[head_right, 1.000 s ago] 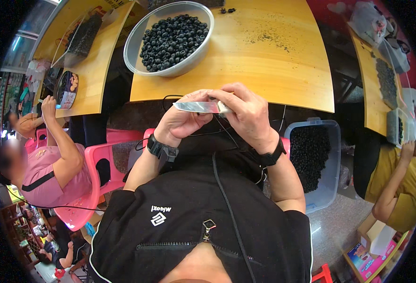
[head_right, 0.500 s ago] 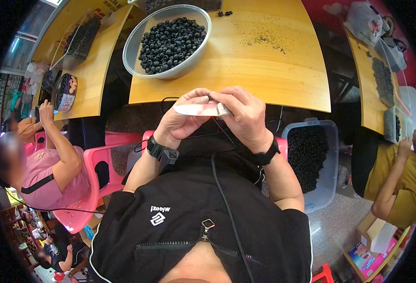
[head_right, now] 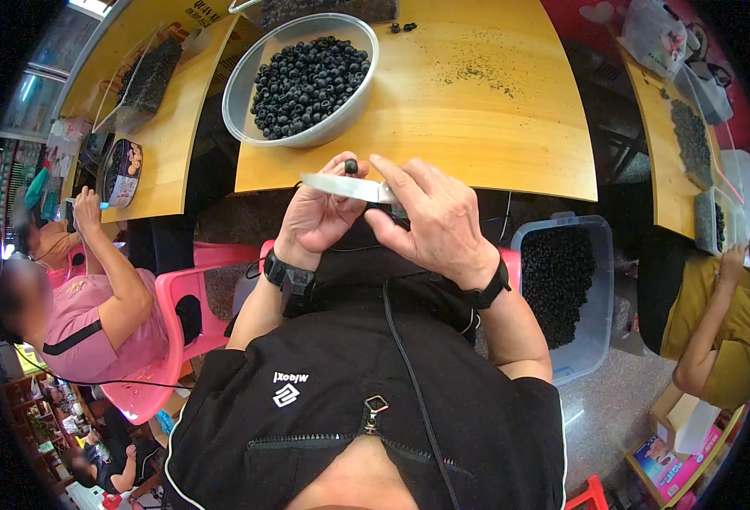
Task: The person is using a small blade to scrape the outer layer or imperfections off small black seeds at a workstation.
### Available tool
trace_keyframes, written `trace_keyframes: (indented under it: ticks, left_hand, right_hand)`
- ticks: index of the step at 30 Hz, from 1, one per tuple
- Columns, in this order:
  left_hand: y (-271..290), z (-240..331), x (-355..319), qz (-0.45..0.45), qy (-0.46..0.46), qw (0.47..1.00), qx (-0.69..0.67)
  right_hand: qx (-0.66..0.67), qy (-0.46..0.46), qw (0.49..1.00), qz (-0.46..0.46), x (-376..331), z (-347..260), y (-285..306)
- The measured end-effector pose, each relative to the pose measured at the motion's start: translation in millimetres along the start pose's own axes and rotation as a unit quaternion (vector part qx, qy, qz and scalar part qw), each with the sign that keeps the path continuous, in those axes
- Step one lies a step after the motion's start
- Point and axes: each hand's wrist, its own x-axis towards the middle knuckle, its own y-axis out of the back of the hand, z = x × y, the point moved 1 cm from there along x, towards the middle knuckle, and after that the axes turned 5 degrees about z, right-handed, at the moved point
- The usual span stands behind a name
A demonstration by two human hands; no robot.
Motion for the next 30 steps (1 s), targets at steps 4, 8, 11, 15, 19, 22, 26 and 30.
trace_keyframes:
  ticks: [4, 8, 11, 15, 19, 22, 26, 30]
  left_hand:
    - [-3.0, 0.0, -3.7, -0.072, -0.007, 0.997, 0.01]
    - [-5.2, -1.1, -5.6, -0.069, -0.011, 0.997, 0.021]
    - [-8.2, -2.1, -6.9, -0.073, -0.014, 0.997, 0.026]
    - [-9.0, -3.2, -7.0, -0.075, -0.022, 0.996, 0.032]
    - [-4.3, -2.6, -4.9, -0.098, -0.02, 0.995, 0.024]
    - [-0.8, -2.2, -4.1, -0.073, -0.023, 0.997, 0.031]
    - [-0.9, -1.9, -3.9, -0.085, -0.026, 0.996, 0.024]
    - [0.9, -1.0, -2.6, -0.106, -0.028, 0.994, 0.025]
  right_hand:
    - [-0.037, 0.011, 0.999, -0.015, -1.1, -1.8, 0.0]
    - [-0.033, 0.022, 0.999, -0.008, -1.5, -2.2, 0.7]
    - [-0.028, 0.023, 0.999, -0.008, -1.1, -2.4, 1.1]
    - [-0.029, 0.027, 0.999, 0.0, -2.0, -0.7, 0.4]
    - [-0.026, 0.03, 0.999, 0.005, -2.5, -0.2, -1.6]
    - [-0.029, 0.029, 0.999, -0.006, -2.5, 1.1, -2.5]
    - [-0.027, 0.025, 0.999, -0.001, -2.9, 4.1, -4.2]
    - [-0.018, 0.024, 1.0, -0.007, -2.6, 3.5, -3.6]
